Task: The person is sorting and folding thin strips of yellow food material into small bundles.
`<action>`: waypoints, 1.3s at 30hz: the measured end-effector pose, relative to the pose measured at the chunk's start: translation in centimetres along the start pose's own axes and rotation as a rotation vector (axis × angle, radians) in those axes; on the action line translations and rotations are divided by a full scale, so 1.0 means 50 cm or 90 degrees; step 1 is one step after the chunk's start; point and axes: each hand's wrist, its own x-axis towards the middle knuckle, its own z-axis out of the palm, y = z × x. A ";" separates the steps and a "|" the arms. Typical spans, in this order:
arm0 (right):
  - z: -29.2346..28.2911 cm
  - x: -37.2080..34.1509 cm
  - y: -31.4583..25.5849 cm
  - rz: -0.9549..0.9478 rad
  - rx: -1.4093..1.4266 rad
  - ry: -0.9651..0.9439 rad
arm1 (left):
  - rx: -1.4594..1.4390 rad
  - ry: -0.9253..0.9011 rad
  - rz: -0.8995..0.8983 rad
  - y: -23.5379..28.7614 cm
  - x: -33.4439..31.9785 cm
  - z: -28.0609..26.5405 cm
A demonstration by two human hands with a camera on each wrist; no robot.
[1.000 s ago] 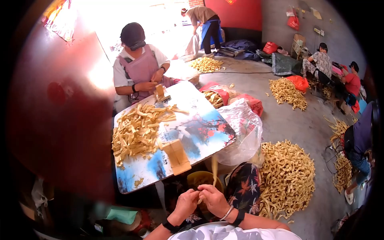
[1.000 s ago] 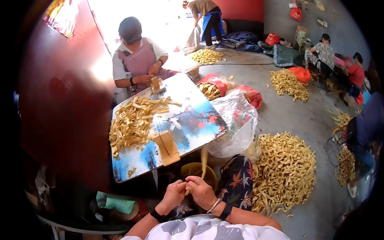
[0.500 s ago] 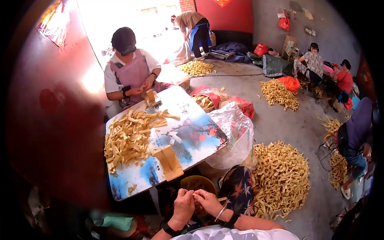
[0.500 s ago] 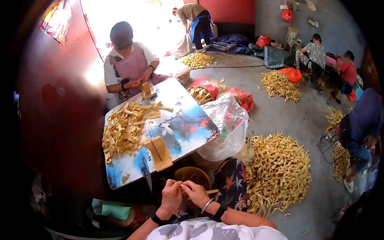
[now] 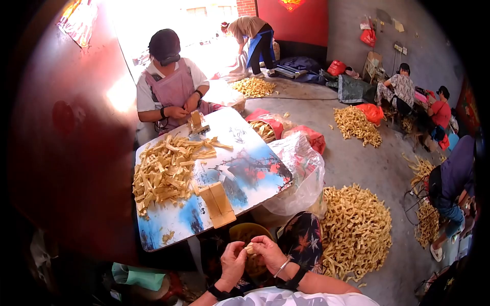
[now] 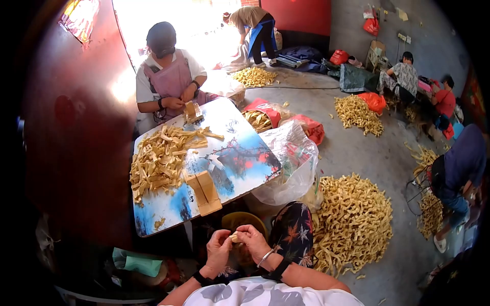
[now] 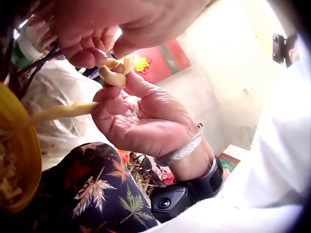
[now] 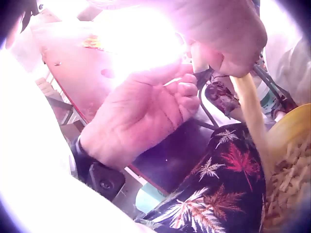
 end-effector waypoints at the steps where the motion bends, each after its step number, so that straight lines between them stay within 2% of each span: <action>1: 0.004 0.002 -0.005 -0.039 -0.045 0.018 | 0.011 0.017 -0.001 0.017 -0.002 -0.004; 2: 0.007 0.002 -0.005 -0.077 -0.090 0.036 | 0.019 0.008 0.040 0.028 -0.007 -0.002; 3: 0.008 0.018 0.012 -0.150 -0.117 0.004 | 0.028 0.000 0.081 0.038 -0.012 0.002; 4: 0.002 0.022 0.024 -0.153 -0.133 0.006 | 0.036 -0.005 0.122 0.043 -0.014 0.004; 5: -0.003 0.024 0.033 -0.157 -0.149 0.008 | 0.042 0.002 0.100 0.041 -0.012 -0.001; 8: 0.012 0.011 0.017 -0.202 -0.231 -0.004 | 0.112 0.033 0.202 0.031 0.014 -0.034; 10: 0.024 -0.008 -0.013 -0.211 -0.287 -0.034 | 0.101 0.025 0.171 0.044 0.031 -0.057; 12: 0.042 -0.027 -0.043 -0.301 -0.412 -0.001 | 0.093 0.025 0.178 0.085 0.037 -0.065; 14: 0.047 -0.027 -0.047 -0.349 -0.385 -0.005 | -0.001 0.028 0.113 0.088 0.045 -0.064; 16: 0.058 -0.043 -0.069 -0.336 -0.383 0.004 | -0.068 0.043 0.072 0.085 0.055 -0.069; 18: 0.059 -0.042 -0.061 -0.361 -0.386 0.027 | -0.137 -0.007 -0.022 0.088 0.054 -0.082; 20: 0.055 -0.027 -0.043 -0.384 -0.391 0.082 | -0.493 -0.023 -0.123 0.063 0.053 -0.066; 22: 0.061 -0.020 -0.031 -0.403 -0.380 0.102 | -0.576 -0.052 -0.206 0.065 0.036 -0.058; 23: 0.062 -0.019 -0.025 -0.407 -0.418 0.100 | -0.587 -0.080 -0.204 0.060 0.027 -0.048; 26: 0.070 -0.015 -0.020 -0.492 -0.528 0.051 | -0.489 -0.061 -0.139 0.055 0.019 -0.042; 27: 0.078 -0.021 -0.032 -0.432 -0.544 0.049 | -0.421 -0.059 -0.116 0.046 0.021 -0.053; 30: 0.079 -0.006 -0.067 -0.373 -0.573 0.031 | -0.231 -0.062 -0.053 0.039 0.015 -0.062; 31: 0.074 0.010 -0.060 -0.409 -0.592 0.011 | -0.253 -0.081 -0.022 0.036 0.016 -0.057; 35: 0.059 0.039 -0.050 -0.398 -0.552 -0.006 | -0.311 -0.077 -0.089 0.033 0.001 -0.058; 38: 0.077 0.019 -0.079 -0.246 -0.534 -0.039 | -0.288 -0.094 -0.133 0.032 -0.012 -0.076; 39: 0.072 0.021 -0.085 -0.190 -0.494 -0.112 | -0.301 -0.090 -0.142 0.024 -0.011 -0.079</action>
